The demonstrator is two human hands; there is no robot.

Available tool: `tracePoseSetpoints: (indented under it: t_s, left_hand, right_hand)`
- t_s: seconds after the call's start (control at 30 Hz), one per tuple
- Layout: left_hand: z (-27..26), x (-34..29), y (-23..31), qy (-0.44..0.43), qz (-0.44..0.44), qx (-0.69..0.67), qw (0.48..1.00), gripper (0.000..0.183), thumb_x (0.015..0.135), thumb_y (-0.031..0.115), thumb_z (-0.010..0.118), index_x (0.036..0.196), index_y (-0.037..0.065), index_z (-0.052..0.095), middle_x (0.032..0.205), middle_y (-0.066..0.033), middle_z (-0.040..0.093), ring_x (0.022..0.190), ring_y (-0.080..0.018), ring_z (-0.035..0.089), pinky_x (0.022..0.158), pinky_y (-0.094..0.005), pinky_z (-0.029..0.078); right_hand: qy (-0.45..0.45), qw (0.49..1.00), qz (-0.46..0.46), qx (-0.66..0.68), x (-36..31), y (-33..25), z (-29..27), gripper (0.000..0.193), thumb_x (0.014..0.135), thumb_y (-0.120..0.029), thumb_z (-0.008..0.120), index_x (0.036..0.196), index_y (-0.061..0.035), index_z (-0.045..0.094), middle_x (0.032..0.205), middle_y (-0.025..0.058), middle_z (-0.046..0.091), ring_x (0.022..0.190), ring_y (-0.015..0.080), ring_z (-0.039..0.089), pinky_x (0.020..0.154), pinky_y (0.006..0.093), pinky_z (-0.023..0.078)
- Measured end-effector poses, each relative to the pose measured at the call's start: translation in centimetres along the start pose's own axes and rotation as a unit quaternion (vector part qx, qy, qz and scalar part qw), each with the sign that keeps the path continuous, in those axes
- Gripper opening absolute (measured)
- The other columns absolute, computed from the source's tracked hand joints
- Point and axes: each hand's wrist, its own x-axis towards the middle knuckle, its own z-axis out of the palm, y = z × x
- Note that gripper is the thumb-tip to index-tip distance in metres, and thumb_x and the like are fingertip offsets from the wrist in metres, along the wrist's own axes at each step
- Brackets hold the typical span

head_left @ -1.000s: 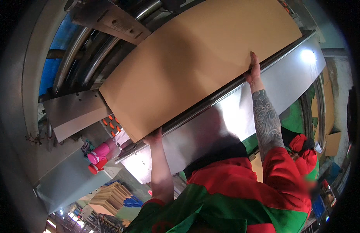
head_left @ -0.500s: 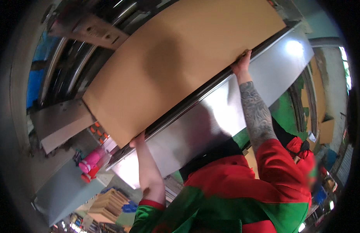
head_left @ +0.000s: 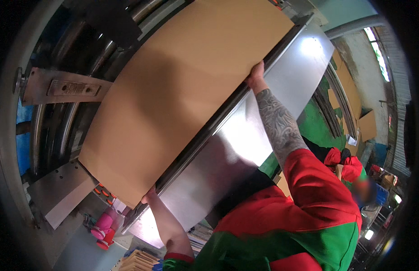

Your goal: The person picks up flat cardboard sheets from a stack on the floor and places them one by one onto a conveyor belt feeding a processing machine. The person aligns each sheet before it is pulled into the machine. Another worker is visible nearby handling similar sheets.

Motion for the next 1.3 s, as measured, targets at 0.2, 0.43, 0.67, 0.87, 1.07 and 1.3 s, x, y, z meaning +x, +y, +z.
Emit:
tracePoseSetpoints:
  t_s: [0.2, 0.43, 0.67, 0.87, 1.07, 1.3]
  left_hand:
    - [-0.5, 3.2, 1.0, -0.011, 0.024, -0.069, 0.997, 0.067, 0.112, 0.055, 0.033, 0.168, 0.019, 0.046, 0.174, -0.009, 0.045, 0.157, -0.0386, 0.041, 0.122, -0.0727, 0.033]
    - [-2.3, 6.0, 1.9, -0.109, 0.018, 0.011, 0.994, 0.067, 0.11, 0.06, 0.042, 0.163, 0.02, 0.049, 0.167, -0.0036, 0.05, 0.149, -0.0291, 0.051, 0.118, -0.0562, 0.047]
    - [-2.2, 2.3, 1.6, -0.223, -0.051, 0.094, 0.969, 0.091, 0.096, 0.075, 0.056, 0.167, 0.02, 0.042, 0.171, -0.0063, 0.045, 0.154, -0.0337, 0.045, 0.121, -0.0659, 0.038]
    - [-3.6, -1.4, 1.7, -0.155, 0.057, 0.115, 0.98, 0.103, 0.08, 0.082, 0.062, 0.166, 0.028, 0.045, 0.169, -0.0074, 0.044, 0.156, -0.0397, 0.039, 0.116, -0.0775, 0.036]
    - [-3.0, -4.8, 0.8, -0.23, -0.001, 0.083, 0.97, 0.091, 0.096, 0.082, 0.054, 0.164, 0.023, 0.044, 0.167, -0.0079, 0.046, 0.155, -0.0367, 0.04, 0.122, -0.0677, 0.039]
    - [-1.2, -6.6, 0.4, -0.178, -0.01, 0.208, 0.962, 0.07, 0.116, 0.065, 0.032, 0.169, 0.019, 0.035, 0.171, -0.0105, 0.037, 0.16, -0.0356, 0.033, 0.131, -0.0598, 0.029]
  right_hand:
    - [0.055, 0.993, -0.01, 0.105, 2.7, -1.4, 0.5, 0.069, 0.108, -0.064, 0.038, 0.144, -0.0103, 0.061, 0.144, 0.0123, 0.068, 0.129, 0.0366, 0.065, 0.106, 0.0563, 0.056]
    - [0.058, 0.993, -0.039, 0.098, 5.2, -0.8, -0.8, 0.068, 0.105, -0.068, 0.045, 0.138, -0.0109, 0.064, 0.137, 0.0113, 0.071, 0.123, 0.0353, 0.069, 0.099, 0.053, 0.06]
    - [0.024, 0.997, -0.067, -0.012, 4.1, -1.0, -1.7, 0.08, 0.109, -0.073, 0.032, 0.154, -0.0117, 0.055, 0.154, 0.0121, 0.063, 0.139, 0.037, 0.06, 0.118, 0.0566, 0.048]
    - [-0.09, 0.993, -0.016, -0.076, 3.1, -4.7, -4.4, 0.085, 0.101, -0.079, 0.055, 0.161, -0.0186, 0.052, 0.165, 0.01, 0.052, 0.153, 0.0362, 0.047, 0.122, 0.0639, 0.043]
    - [-0.012, 0.991, 0.079, -0.106, 3.5, -6.5, -3.2, 0.071, 0.109, -0.066, 0.049, 0.163, -0.0197, 0.049, 0.169, 0.0102, 0.048, 0.155, 0.0391, 0.044, 0.124, 0.0667, 0.037]
    - [-0.071, 0.98, 0.138, -0.121, 4.8, -8.2, -2.8, 0.057, 0.112, -0.059, 0.051, 0.155, -0.0214, 0.058, 0.161, 0.0079, 0.058, 0.145, 0.0349, 0.054, 0.115, 0.0618, 0.044]
